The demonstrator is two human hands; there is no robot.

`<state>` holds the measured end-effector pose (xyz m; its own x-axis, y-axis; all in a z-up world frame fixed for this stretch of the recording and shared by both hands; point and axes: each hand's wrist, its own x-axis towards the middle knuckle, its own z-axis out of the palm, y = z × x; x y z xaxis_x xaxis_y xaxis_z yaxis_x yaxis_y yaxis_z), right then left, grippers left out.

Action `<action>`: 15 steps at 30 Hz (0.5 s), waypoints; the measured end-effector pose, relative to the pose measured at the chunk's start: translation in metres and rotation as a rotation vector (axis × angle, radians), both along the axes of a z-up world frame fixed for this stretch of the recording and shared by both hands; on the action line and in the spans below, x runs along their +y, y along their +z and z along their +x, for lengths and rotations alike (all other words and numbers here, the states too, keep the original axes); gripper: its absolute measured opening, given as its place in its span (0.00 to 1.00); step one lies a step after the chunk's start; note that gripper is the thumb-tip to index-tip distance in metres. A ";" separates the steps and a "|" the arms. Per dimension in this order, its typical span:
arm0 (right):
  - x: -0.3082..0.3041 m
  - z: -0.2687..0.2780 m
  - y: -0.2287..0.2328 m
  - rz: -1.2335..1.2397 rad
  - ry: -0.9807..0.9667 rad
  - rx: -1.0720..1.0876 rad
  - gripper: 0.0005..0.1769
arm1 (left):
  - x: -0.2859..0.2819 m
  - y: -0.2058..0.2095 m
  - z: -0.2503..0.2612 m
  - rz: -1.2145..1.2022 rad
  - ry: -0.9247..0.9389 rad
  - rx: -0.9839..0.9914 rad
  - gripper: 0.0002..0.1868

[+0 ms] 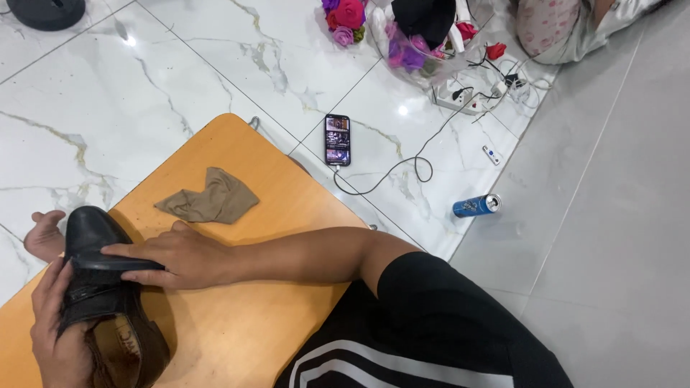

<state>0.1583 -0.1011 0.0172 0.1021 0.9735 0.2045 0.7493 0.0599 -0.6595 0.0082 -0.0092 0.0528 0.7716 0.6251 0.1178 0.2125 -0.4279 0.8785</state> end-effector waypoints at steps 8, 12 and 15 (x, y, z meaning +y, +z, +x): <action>0.009 0.000 -0.011 -0.053 -0.027 0.028 0.24 | 0.001 -0.004 0.003 -0.035 0.010 0.005 0.26; 0.005 -0.006 -0.023 0.106 0.038 0.048 0.25 | -0.003 0.008 0.007 -0.077 0.009 0.025 0.31; 0.010 0.003 -0.018 0.023 0.008 0.020 0.25 | 0.002 -0.005 0.005 -0.055 -0.007 0.047 0.28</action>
<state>0.1617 -0.0909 -0.0011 0.0991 0.9694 0.2247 0.7354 0.0807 -0.6728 0.0129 -0.0072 0.0480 0.7796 0.6246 0.0470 0.2512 -0.3804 0.8901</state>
